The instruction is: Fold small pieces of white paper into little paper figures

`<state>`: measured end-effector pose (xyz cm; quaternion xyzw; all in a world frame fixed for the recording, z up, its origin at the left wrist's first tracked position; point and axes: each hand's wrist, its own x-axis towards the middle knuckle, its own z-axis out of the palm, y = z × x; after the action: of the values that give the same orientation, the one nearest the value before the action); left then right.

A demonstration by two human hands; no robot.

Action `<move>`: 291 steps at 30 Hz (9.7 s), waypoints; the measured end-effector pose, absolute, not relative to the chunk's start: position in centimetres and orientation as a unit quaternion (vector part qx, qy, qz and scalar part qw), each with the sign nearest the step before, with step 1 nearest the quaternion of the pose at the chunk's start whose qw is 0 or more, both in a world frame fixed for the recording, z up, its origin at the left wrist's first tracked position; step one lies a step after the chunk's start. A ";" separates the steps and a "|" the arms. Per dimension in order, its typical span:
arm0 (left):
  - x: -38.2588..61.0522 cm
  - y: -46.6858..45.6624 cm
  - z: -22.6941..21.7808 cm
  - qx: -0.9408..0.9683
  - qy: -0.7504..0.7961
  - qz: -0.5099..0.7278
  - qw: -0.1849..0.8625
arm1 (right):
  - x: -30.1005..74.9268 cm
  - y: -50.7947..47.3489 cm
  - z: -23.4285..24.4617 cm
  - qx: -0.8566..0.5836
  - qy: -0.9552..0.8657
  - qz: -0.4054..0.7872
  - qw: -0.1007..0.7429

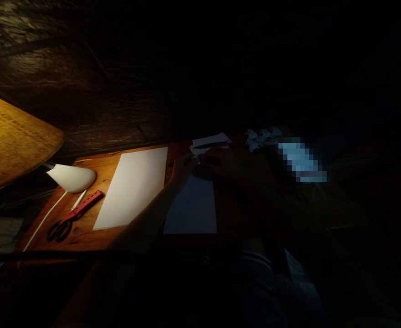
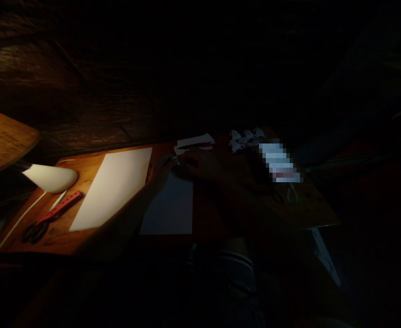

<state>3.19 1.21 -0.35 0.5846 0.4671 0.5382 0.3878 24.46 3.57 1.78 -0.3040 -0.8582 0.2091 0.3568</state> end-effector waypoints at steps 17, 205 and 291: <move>3.2 1.2 -0.4 0.597 0.482 0.506 0.394 | 24.1 3.8 1.4 -0.325 -0.851 0.193 0.365; 3.1 1.4 -0.7 0.572 0.435 0.563 0.408 | 23.7 4.5 0.1 -0.329 -0.758 0.297 0.479; 2.9 1.1 0.0 0.564 0.465 0.556 0.394 | 23.6 3.7 1.1 -0.354 -0.770 0.270 0.458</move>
<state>2.88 1.13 0.00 0.5645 0.4653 0.5563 0.3943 23.61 3.72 1.10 -0.3540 -0.7695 0.2699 0.4578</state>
